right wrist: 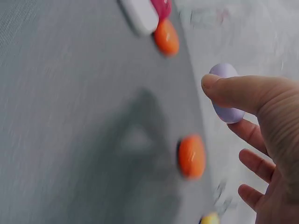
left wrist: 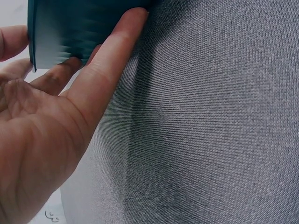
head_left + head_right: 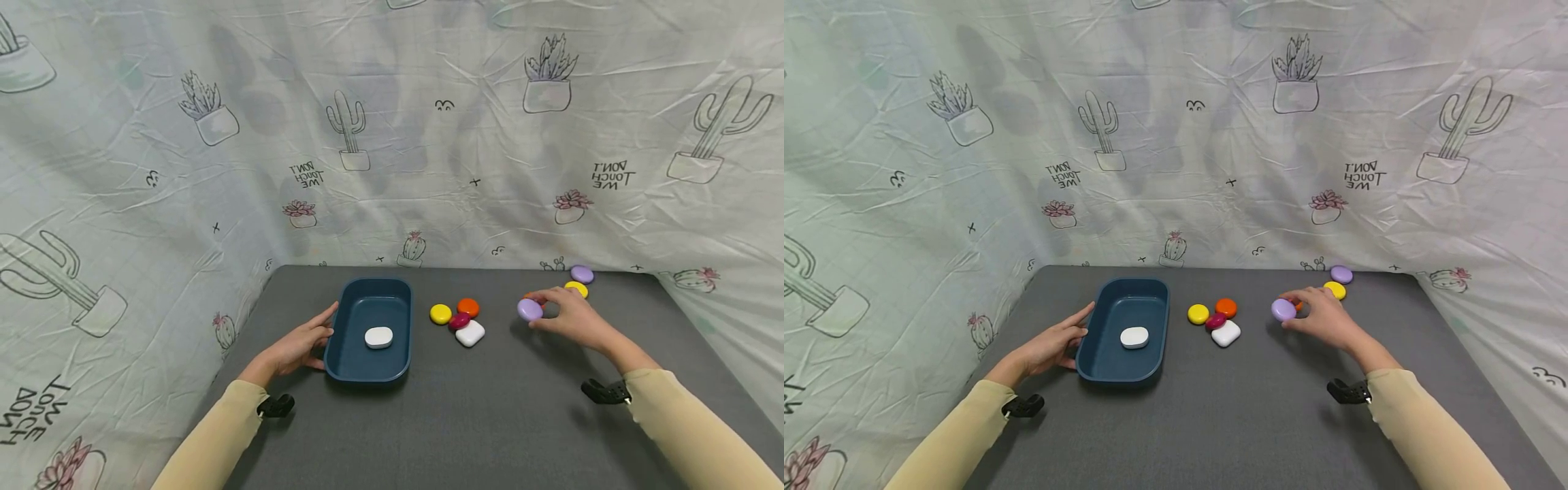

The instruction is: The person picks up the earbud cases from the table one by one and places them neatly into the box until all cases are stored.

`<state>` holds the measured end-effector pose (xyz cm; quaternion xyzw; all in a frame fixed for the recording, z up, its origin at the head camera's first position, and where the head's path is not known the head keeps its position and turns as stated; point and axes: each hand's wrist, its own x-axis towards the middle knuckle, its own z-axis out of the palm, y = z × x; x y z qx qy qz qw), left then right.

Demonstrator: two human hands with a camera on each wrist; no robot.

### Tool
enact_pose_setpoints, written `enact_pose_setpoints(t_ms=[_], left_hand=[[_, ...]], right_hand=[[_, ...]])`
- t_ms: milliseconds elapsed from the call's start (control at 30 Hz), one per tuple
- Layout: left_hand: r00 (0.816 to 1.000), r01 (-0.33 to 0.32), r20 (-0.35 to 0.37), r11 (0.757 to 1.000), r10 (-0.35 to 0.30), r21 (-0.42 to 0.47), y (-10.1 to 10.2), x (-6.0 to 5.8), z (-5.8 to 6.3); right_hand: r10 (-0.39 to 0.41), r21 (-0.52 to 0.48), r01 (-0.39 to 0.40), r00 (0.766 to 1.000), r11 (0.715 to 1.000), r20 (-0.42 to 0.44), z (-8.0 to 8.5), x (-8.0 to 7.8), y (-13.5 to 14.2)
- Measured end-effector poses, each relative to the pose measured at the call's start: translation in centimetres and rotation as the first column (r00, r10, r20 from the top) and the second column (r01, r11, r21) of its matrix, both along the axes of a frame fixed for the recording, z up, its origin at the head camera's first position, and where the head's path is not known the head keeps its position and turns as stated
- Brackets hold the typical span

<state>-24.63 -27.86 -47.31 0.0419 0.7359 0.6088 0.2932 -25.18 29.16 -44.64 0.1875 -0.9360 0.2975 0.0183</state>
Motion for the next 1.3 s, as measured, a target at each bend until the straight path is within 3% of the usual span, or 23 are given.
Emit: enact_pose_setpoints(t_ms=[367,633,1300], left_hand=[[1.000,0.002,0.004,1.000,-0.002,0.004,-0.1,0.1,-0.1],[1.000,-0.006,0.011,1.000,0.006,0.003,0.2,0.0,0.0],[1.000,-0.001,0.025,1.000,0.000,0.026,-0.1,-0.1,0.1]], right_hand=[[0.131,-0.073,-0.127,0.990,0.989,0.050,2.5,-2.1,-9.1],[0.233,-0.108,-0.225,0.971,0.968,0.059,2.9,-3.3,-14.4],[0.381,0.035,-0.387,0.918,0.922,0.115,2.3,-5.1,-25.2]])
